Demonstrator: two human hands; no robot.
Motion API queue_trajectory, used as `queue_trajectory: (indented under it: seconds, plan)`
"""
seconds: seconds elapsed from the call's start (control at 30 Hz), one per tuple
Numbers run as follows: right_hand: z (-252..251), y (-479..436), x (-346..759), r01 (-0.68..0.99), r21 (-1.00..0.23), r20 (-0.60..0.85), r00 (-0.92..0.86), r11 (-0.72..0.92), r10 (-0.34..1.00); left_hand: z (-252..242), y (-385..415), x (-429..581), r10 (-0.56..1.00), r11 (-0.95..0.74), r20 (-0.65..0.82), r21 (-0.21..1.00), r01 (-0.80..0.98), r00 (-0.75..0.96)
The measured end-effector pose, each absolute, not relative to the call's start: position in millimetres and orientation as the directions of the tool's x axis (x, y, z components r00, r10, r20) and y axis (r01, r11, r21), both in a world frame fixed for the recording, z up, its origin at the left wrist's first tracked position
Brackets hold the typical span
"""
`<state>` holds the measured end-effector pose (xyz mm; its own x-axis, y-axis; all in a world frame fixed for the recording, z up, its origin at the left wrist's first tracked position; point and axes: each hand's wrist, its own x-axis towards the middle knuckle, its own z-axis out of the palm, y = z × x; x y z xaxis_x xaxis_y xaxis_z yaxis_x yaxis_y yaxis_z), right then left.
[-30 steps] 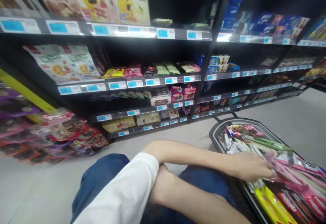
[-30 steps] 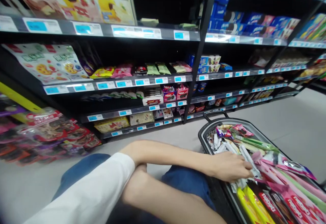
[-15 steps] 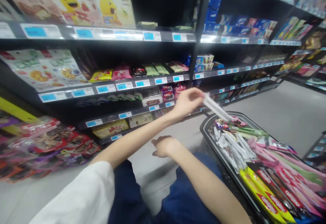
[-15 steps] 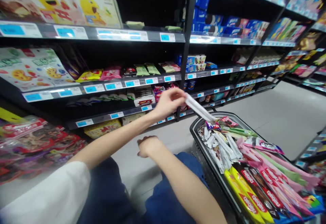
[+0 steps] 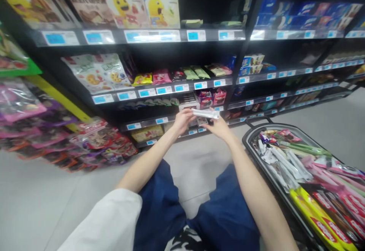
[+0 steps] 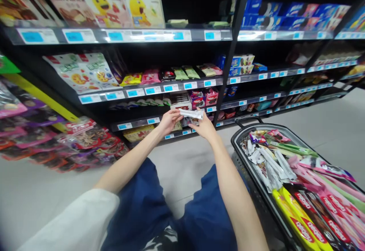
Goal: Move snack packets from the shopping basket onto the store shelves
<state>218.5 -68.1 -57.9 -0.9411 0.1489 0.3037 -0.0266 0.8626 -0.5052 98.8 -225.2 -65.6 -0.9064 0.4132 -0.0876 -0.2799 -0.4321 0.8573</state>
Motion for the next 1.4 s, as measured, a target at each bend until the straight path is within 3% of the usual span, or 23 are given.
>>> queue_trajectory:
  seconds: [0.1,0.2,0.33,0.43,0.57,0.8,1.1,1.4]
  plan:
    - [-59,-77,208,-0.186,-0.553,0.498,-0.856,0.812,0.143,-75,-224,95,0.455,-0.364,-0.128,0.877,-0.315,-0.882]
    - [-58,-85,199,-0.234,-0.499,0.547,-0.832,0.834,0.094,-85,-226,91,0.523,-0.254,-0.148,0.913,-0.319,-0.839]
    - [-59,-94,192,-0.120,-0.338,0.450,-0.892,0.934,0.048,-99,-233,82,0.656,-0.078,-0.099,0.977,-0.198,-0.748]
    - [-62,-108,192,-0.019,-0.185,0.370,-0.928,0.983,0.052,-107,-237,73,0.718,-0.114,0.056,0.993,-0.038,-0.693]
    - [-59,-125,196,0.053,-0.121,0.302,-0.949,0.991,0.087,-110,-239,64,0.753,-0.192,0.175,0.980,0.042,-0.635]
    - [-41,-111,205,0.049,-0.172,0.317,-0.943,0.984,0.103,-104,-243,64,0.728,-0.272,0.259,0.959,0.079,-0.635]
    - [-39,-97,198,-0.022,-0.221,0.486,-0.869,0.975,0.091,-102,-243,66,0.603,-0.313,0.351,0.930,0.192,-0.717]
    - [-38,-86,208,0.015,-0.272,0.532,-0.830,0.962,0.164,-98,-234,68,0.542,-0.292,0.297,0.944,0.156,-0.786]
